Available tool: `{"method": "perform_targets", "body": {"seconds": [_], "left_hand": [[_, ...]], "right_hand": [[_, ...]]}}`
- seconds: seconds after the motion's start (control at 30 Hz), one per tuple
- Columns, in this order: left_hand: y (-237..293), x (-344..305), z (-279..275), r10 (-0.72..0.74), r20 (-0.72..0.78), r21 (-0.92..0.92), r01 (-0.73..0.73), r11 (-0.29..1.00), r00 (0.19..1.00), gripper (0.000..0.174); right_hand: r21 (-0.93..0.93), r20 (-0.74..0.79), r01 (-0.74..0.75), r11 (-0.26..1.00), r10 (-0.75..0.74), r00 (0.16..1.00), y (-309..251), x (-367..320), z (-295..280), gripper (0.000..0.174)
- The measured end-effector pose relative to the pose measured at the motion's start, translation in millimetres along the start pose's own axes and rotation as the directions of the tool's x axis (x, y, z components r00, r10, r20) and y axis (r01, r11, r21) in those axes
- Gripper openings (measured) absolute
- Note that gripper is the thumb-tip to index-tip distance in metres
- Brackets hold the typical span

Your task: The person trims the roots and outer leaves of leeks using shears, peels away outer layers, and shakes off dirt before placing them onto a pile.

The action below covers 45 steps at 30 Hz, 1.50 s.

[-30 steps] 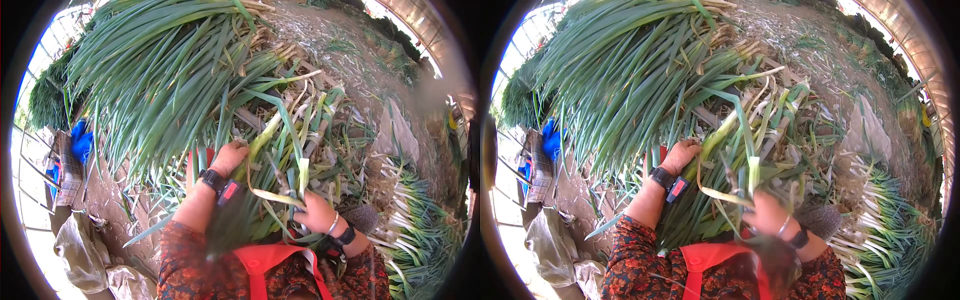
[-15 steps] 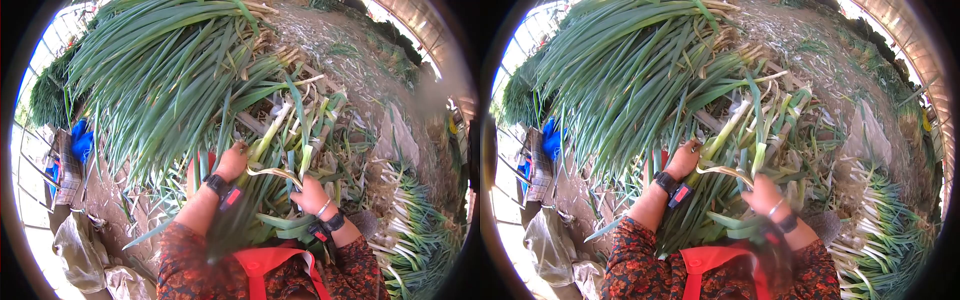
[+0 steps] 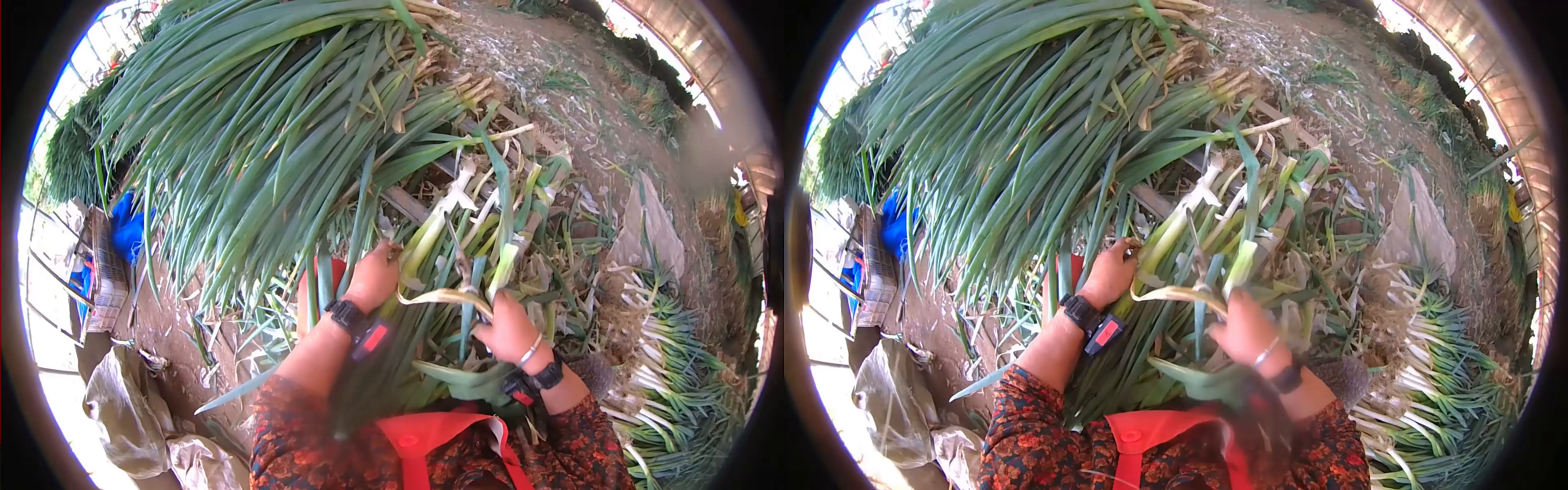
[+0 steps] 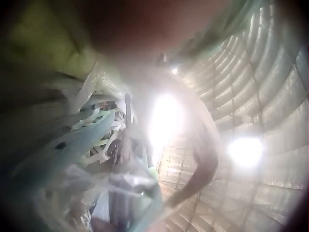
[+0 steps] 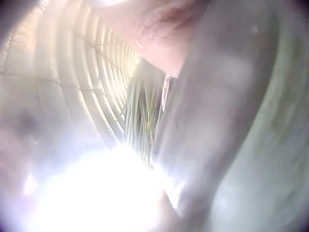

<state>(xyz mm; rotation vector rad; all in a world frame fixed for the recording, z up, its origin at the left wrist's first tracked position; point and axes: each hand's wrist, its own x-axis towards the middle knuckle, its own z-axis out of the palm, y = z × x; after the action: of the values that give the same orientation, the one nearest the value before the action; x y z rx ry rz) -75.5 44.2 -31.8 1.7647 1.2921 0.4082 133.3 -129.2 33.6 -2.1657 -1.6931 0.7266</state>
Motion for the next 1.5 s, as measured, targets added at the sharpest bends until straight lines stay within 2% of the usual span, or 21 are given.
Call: {"method": "perform_targets", "body": {"seconds": [0.07,0.13,0.17,0.23,0.33,0.4,0.5,0.57,0.67,0.83,0.93,0.97,1.03,1.1,1.2,1.23,1.3,1.33,1.37,1.43,1.5], "left_hand": [[4,-7,3,0.177,-0.170,0.097,-0.163,0.982,0.969,0.033],[8,-10,4,0.351,-0.301,0.250,-0.281,0.926,0.887,0.033],[11,-11,3,0.367,-0.252,0.239,-0.310,0.920,0.896,0.032],[17,-13,2,0.398,-0.154,0.212,-0.363,0.907,0.904,0.030],[20,-17,12,0.368,-0.016,0.266,-0.350,0.898,0.930,0.028],[32,-22,9,0.314,0.079,0.347,-0.321,0.881,0.946,0.030],[33,-18,22,0.168,0.099,0.415,-0.194,0.889,0.981,0.034],[29,-17,29,0.158,0.121,0.464,-0.197,0.864,0.980,0.034],[40,-22,34,0.150,0.113,0.505,-0.186,0.843,0.982,0.035],[53,-31,48,0.207,0.081,0.567,-0.215,0.795,0.975,0.035],[51,-28,53,0.182,0.092,0.603,-0.200,0.772,0.979,0.036],[49,-28,53,0.158,0.102,0.606,-0.187,0.773,0.982,0.037],[52,-31,51,0.167,0.100,0.574,-0.194,0.795,0.981,0.037],[50,-30,53,0.185,0.090,0.563,-0.204,0.801,0.979,0.037],[46,-31,61,0.209,0.079,0.623,-0.212,0.753,0.975,0.038],[47,-32,62,0.211,0.075,0.637,-0.210,0.742,0.975,0.038],[48,-32,64,0.200,0.066,0.648,-0.195,0.736,0.978,0.038],[47,-33,62,0.191,0.062,0.652,-0.185,0.735,0.980,0.038],[45,-33,61,0.184,0.044,0.623,-0.171,0.763,0.982,0.039],[50,-34,54,0.167,0.014,0.547,-0.147,0.824,0.986,0.042],[26,-10,57,0.098,-0.024,0.441,-0.077,0.894,0.995,0.049]], "right_hand": [[0.034,-0.051,0.039,0.999,-0.038,0.998,6,26,-2,0.037],[0.043,-0.109,0.052,0.998,-0.047,0.993,7,52,-6,0.038],[-0.020,-0.099,0.054,0.998,-0.056,0.994,10,66,-7,0.035],[-0.023,-0.033,-0.071,0.997,0.070,0.997,0,92,-14,0.035],[-0.083,-0.148,-0.099,0.992,0.086,0.985,18,130,1,0.038],[-0.060,-0.120,-0.115,0.992,0.107,0.987,15,118,4,0.039],[-0.027,-0.054,-0.093,0.995,0.091,0.994,9,68,4,0.043],[0.012,-0.143,0.014,1.000,-0.012,0.990,16,34,10,0.039],[-0.068,-0.050,0.006,0.998,-0.010,0.999,17,26,4,0.048],[-0.123,-0.101,-0.216,0.969,0.204,0.974,38,107,-6,0.040],[-0.009,-0.251,-0.170,0.985,0.163,0.954,47,121,-10,0.037],[-0.067,-0.206,-0.170,0.983,0.153,0.967,50,110,-10,0.040],[-0.038,-0.097,-0.108,0.993,0.104,0.990,36,74,-16,0.045],[-0.020,-0.099,0.000,1.000,-0.002,0.995,35,58,-12,0.051],[-0.101,-0.049,-0.128,0.987,0.123,0.991,38,94,-16,0.044],[-0.089,-0.149,-0.114,0.989,0.100,0.984,49,110,-11,0.042],[0.016,-0.207,-0.212,0.977,0.211,0.955,54,126,-11,0.042],[0.088,-0.203,-0.151,0.985,0.166,0.965,55,119,-11,0.041],[0.170,-0.111,-0.203,0.964,0.223,0.968,59,106,-10,0.039],[0.060,-0.099,-0.117,0.991,0.122,0.988,44,56,-17,0.040],[0.154,0.046,-0.117,0.981,0.111,0.993,31,9,-22,0.040]]}}
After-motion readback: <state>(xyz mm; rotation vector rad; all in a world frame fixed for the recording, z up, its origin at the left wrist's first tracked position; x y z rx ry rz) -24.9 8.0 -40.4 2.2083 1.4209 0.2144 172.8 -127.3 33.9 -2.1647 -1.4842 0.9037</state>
